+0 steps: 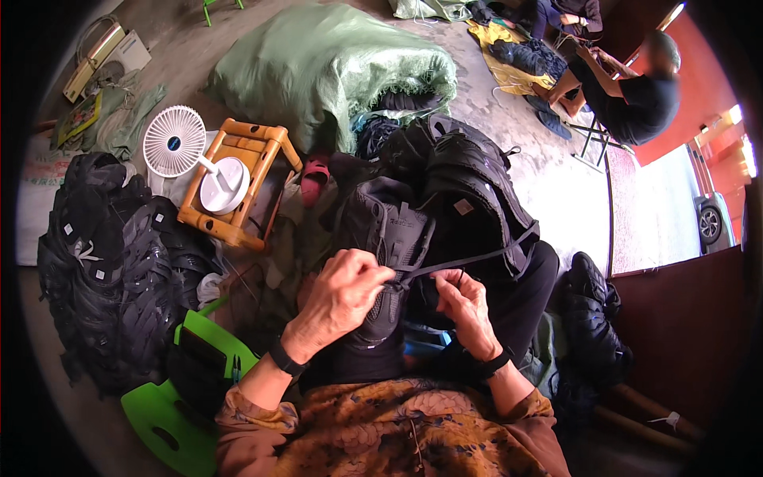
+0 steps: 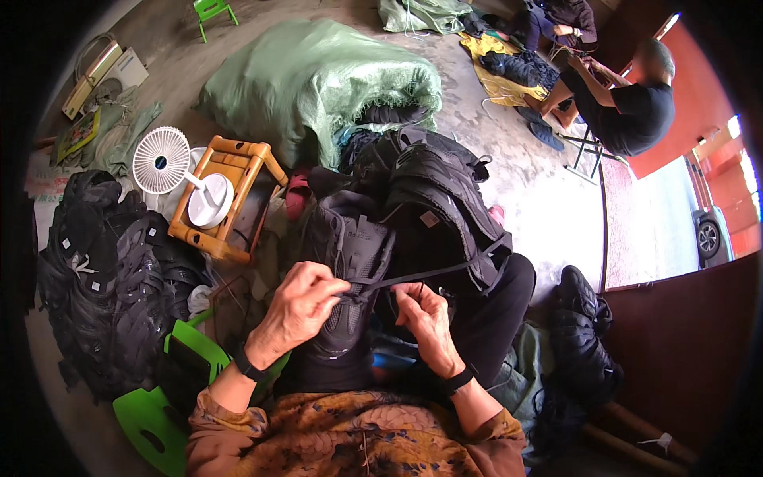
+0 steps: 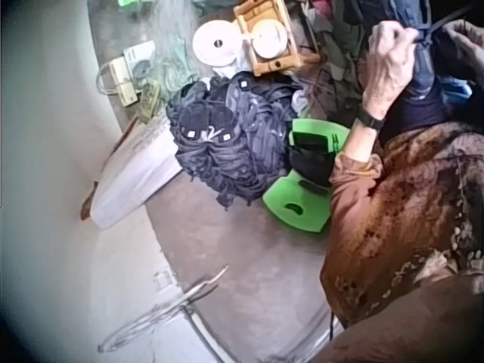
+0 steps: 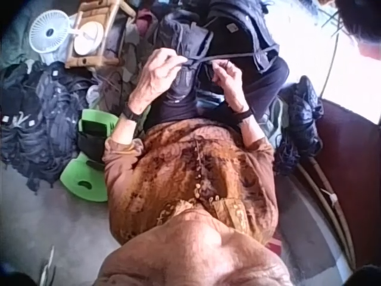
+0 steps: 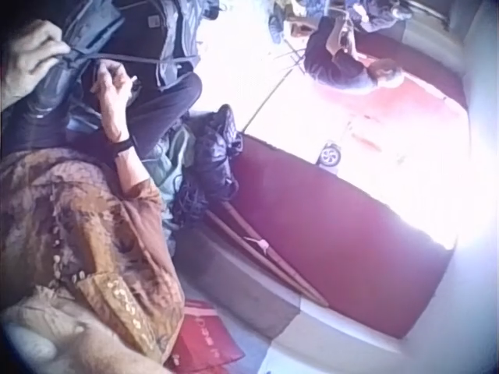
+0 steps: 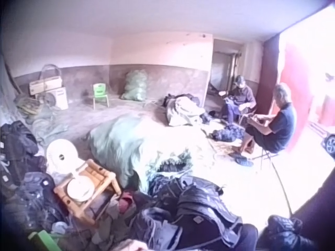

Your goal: Insert and thread laces through the eyelets of a black boot component during assembly.

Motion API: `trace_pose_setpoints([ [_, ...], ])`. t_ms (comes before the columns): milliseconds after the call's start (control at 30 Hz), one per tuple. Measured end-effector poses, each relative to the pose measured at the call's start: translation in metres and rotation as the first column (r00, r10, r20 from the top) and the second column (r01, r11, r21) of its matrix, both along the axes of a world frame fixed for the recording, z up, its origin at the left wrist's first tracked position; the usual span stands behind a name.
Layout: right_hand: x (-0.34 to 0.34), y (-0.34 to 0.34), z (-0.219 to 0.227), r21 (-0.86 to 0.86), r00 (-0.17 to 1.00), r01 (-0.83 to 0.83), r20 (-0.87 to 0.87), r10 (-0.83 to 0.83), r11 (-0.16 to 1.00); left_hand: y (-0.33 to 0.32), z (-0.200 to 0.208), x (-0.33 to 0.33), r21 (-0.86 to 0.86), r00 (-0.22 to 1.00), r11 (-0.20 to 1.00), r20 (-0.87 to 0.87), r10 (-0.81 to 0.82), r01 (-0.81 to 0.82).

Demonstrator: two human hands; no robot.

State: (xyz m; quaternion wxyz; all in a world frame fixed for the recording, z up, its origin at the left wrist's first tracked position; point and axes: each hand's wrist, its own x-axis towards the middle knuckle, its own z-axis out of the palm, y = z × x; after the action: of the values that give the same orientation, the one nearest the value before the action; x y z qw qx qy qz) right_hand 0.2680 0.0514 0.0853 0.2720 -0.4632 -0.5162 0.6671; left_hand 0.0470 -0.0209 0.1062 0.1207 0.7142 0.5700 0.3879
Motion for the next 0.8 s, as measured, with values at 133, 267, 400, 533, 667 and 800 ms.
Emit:
trace_pose_setpoints([
  [133, 0.003, -0.001, -0.011, -0.212, 0.989, 0.033, -0.136, -0.063, 0.977, 0.012, 0.006, 0.015, 0.005, 0.952, 0.993, -0.285, -0.11, 0.116],
  [267, -0.002, 0.003, -0.009, -0.323, 0.94, 0.02, -0.317, -0.128, 0.946, 0.02, 0.009, 0.016, 0.008, 0.885, 0.983, -0.437, -0.164, 0.186],
  [400, -0.004, 0.008, -0.022, -0.423, 0.835, -0.009, -0.502, -0.226, 0.906, 0.023, 0.003, 0.02, -0.026, 0.841, 0.982, -0.512, -0.173, 0.186],
  [533, -0.01, 0.017, -0.019, -0.359, 0.788, -0.067, -0.591, -0.172, 0.931, 0.026, 0.0, 0.033, -0.167, 0.902, 0.983, -0.408, -0.143, 0.08],
  [667, -0.021, 0.047, 0.015, -0.232, 0.845, 0.061, -0.506, -0.174, 0.971, 0.022, -0.019, 0.041, -0.041, 0.937, 0.999, -0.349, -0.015, 0.001],
  [800, -0.006, 0.068, 0.037, -0.17, 0.89, -0.08, -0.457, -0.007, 0.982, 0.02, -0.024, 0.042, 0.012, 0.966, 0.999, -0.257, 0.043, -0.041],
])
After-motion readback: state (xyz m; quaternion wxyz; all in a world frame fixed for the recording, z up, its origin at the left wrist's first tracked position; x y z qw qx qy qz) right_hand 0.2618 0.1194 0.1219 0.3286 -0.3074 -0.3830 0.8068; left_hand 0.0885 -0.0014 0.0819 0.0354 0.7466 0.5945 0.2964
